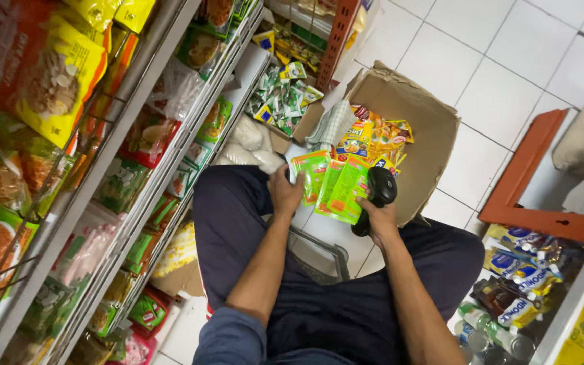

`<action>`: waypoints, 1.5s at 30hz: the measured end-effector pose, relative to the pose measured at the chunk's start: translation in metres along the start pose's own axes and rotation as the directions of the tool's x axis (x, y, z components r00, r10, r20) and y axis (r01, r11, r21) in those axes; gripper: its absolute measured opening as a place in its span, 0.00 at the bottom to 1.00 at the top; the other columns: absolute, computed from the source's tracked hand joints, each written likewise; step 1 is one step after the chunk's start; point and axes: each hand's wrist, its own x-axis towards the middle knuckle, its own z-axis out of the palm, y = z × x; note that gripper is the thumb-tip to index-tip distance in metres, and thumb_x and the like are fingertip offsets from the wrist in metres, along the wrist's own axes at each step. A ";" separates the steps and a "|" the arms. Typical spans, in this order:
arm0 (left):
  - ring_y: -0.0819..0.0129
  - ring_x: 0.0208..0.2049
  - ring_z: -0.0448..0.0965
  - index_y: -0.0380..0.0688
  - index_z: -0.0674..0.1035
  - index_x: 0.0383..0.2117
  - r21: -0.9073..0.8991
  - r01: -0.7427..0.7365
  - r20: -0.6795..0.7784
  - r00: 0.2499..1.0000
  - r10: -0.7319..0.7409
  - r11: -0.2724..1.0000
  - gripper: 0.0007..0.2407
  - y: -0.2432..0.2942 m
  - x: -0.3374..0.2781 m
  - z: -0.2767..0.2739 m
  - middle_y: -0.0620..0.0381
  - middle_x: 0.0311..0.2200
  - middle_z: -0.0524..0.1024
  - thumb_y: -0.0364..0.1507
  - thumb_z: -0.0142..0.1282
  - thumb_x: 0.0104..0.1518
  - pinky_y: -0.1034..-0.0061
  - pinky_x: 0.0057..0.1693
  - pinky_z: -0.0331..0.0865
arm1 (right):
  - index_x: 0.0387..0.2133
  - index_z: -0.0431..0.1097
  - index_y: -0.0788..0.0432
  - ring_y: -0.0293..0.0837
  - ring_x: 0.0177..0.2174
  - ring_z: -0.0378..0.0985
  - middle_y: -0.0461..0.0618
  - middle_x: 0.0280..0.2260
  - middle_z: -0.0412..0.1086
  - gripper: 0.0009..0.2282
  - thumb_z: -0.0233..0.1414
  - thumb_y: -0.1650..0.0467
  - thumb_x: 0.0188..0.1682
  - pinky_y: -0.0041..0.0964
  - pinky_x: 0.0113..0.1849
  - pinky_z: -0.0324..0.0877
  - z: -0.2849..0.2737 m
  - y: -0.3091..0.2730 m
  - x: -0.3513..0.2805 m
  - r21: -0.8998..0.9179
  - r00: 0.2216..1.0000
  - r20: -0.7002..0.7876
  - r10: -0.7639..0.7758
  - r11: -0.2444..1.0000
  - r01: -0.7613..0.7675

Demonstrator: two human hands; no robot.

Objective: The person uses a handheld scanner to scan barcodes on various condiment and seasoning packets, takes a packet from a cardboard box, scans it, and places it onto a metal rack or back into the box.

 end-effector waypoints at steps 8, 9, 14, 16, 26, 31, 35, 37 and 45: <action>0.70 0.59 0.72 0.43 0.70 0.63 -0.585 0.555 0.736 0.670 0.100 0.591 0.23 0.086 -0.041 -0.080 0.56 0.58 0.74 0.38 0.54 0.64 0.75 0.62 0.65 | 0.46 0.68 0.60 0.41 0.43 0.75 0.45 0.42 0.72 0.18 0.61 0.80 0.42 0.37 0.45 0.72 0.014 -0.046 -0.059 -0.053 0.983 0.089 -0.160 0.985 0.165; 0.70 0.58 0.74 0.41 0.71 0.61 -0.632 0.574 0.736 0.654 0.174 0.521 0.21 0.095 -0.049 -0.089 0.56 0.57 0.75 0.36 0.54 0.64 0.75 0.62 0.66 | 0.46 0.69 0.61 0.41 0.41 0.76 0.46 0.42 0.74 0.17 0.61 0.79 0.43 0.37 0.44 0.72 0.015 -0.056 -0.071 -0.182 0.975 0.111 -0.193 0.960 0.211; 0.70 0.51 0.77 0.37 0.73 0.57 -0.666 0.526 0.700 0.685 0.200 0.530 0.17 0.112 -0.072 -0.119 0.53 0.51 0.78 0.26 0.57 0.62 0.73 0.57 0.71 | 0.46 0.72 0.63 0.41 0.36 0.79 0.51 0.37 0.77 0.17 0.64 0.73 0.44 0.37 0.41 0.73 0.027 -0.097 -0.121 -0.603 0.888 0.270 -0.372 0.654 0.457; 0.69 0.49 0.78 0.34 0.74 0.56 -0.675 0.468 0.663 0.724 0.190 0.571 0.16 0.112 -0.075 -0.123 0.51 0.50 0.79 0.25 0.57 0.63 0.73 0.56 0.72 | 0.47 0.70 0.65 0.40 0.37 0.78 0.51 0.38 0.76 0.19 0.63 0.71 0.43 0.37 0.41 0.73 0.033 -0.103 -0.135 -0.507 0.802 0.331 -0.497 0.623 0.596; 0.67 0.52 0.77 0.38 0.69 0.60 -0.699 0.653 0.713 0.667 0.216 0.291 0.17 0.129 -0.080 -0.146 0.52 0.53 0.76 0.26 0.50 0.64 0.71 0.58 0.71 | 0.39 0.75 0.63 0.36 0.32 0.78 0.47 0.32 0.77 0.12 0.63 0.69 0.45 0.34 0.37 0.73 0.045 -0.109 -0.156 -0.457 0.922 -0.021 -0.387 0.824 0.335; 0.67 0.53 0.77 0.34 0.69 0.59 -0.742 0.494 0.643 0.716 0.271 0.454 0.16 0.141 -0.083 -0.154 0.49 0.53 0.76 0.23 0.53 0.65 0.70 0.60 0.71 | 0.37 0.75 0.63 0.35 0.31 0.77 0.46 0.31 0.77 0.10 0.63 0.70 0.45 0.32 0.35 0.73 0.040 -0.113 -0.163 -0.428 0.925 -0.031 -0.378 0.841 0.329; 0.69 0.54 0.76 0.36 0.69 0.59 -0.745 0.506 0.645 0.712 0.277 0.434 0.17 0.148 -0.085 -0.161 0.52 0.53 0.76 0.23 0.52 0.65 0.73 0.60 0.70 | 0.37 0.74 0.63 0.36 0.31 0.76 0.46 0.30 0.76 0.10 0.64 0.72 0.44 0.33 0.35 0.73 0.042 -0.108 -0.162 -0.383 0.913 -0.068 -0.402 0.856 0.348; 0.69 0.55 0.77 0.36 0.69 0.60 -0.760 0.494 0.634 0.707 0.315 0.422 0.17 0.155 -0.088 -0.167 0.52 0.55 0.76 0.24 0.52 0.66 0.74 0.60 0.72 | 0.37 0.74 0.63 0.35 0.32 0.77 0.45 0.32 0.76 0.11 0.64 0.72 0.44 0.32 0.36 0.73 0.046 -0.104 -0.158 -0.375 0.897 -0.091 -0.433 0.849 0.372; 0.62 0.40 0.84 0.38 0.68 0.56 -0.708 0.422 0.615 0.763 0.199 0.567 0.17 0.154 -0.077 -0.171 0.50 0.46 0.77 0.28 0.53 0.63 0.66 0.35 0.84 | 0.33 0.73 0.66 0.36 0.24 0.74 0.50 0.24 0.74 0.09 0.61 0.70 0.50 0.35 0.29 0.70 0.056 -0.118 -0.164 -0.457 0.901 -0.078 -0.427 0.819 0.348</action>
